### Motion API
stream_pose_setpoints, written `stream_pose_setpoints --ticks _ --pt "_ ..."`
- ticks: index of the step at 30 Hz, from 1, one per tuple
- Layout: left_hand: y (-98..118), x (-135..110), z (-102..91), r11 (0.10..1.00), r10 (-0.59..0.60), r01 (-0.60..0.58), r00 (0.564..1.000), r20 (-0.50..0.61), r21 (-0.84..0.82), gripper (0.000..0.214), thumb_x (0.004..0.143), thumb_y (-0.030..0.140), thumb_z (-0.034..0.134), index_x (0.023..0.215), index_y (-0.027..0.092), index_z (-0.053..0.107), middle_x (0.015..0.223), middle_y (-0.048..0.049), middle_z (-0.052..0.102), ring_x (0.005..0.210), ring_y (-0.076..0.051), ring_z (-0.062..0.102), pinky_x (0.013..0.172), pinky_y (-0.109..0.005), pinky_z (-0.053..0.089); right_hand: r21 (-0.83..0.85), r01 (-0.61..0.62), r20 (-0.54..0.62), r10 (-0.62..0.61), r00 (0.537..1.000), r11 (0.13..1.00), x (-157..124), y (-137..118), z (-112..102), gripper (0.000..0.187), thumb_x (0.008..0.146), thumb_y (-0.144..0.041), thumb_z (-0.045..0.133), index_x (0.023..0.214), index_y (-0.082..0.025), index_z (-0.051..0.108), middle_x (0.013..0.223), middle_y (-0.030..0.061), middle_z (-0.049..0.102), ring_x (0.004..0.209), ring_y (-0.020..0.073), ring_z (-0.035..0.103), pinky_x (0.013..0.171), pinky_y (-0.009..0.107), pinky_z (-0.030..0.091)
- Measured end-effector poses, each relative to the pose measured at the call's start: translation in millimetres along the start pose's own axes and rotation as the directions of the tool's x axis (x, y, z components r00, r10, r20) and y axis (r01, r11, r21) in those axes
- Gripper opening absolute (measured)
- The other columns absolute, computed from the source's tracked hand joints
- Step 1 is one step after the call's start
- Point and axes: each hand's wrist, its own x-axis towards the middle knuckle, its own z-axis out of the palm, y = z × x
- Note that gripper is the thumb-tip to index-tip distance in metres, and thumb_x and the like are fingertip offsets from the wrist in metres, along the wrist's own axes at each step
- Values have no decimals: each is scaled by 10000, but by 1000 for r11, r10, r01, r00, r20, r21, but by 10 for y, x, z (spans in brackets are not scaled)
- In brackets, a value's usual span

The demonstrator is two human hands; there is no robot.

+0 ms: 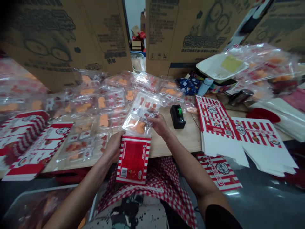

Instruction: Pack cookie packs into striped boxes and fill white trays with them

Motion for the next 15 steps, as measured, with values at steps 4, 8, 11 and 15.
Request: stream_pose_setpoints --ticks 4,8,11,15 --pt "-53 -8 -28 999 32 -32 999 -26 -23 213 771 373 563 669 192 609 651 17 622 615 -153 530 582 -249 420 -127 43 -2 -44 999 991 -10 -35 -72 468 531 -249 859 964 -239 683 845 -10 725 744 200 702 635 329 603" --pt "-62 -35 -41 999 10 -11 1000 -24 -39 215 756 369 555 681 185 638 677 7 658 618 -159 550 592 -256 443 -405 277 -44 -321 946 871 108 -537 -139 305 667 -296 780 947 -207 694 884 13 726 845 206 691 771 324 578" --pt "-32 -42 -64 1000 -21 18 995 -94 -24 212 732 379 559 635 196 605 598 13 621 555 -155 519 537 -255 418 -909 222 24 -486 874 354 287 -963 -30 262 820 -222 622 1062 -158 699 1047 90 721 1021 274 676 910 382 547" --pt "-19 -12 -90 999 -14 7 991 -129 -51 205 708 395 593 648 199 594 587 13 621 557 -157 537 527 -249 428 -964 -132 -71 -254 964 -231 446 -781 276 400 796 -119 621 1184 -50 690 1226 272 653 1171 404 631 969 478 522"
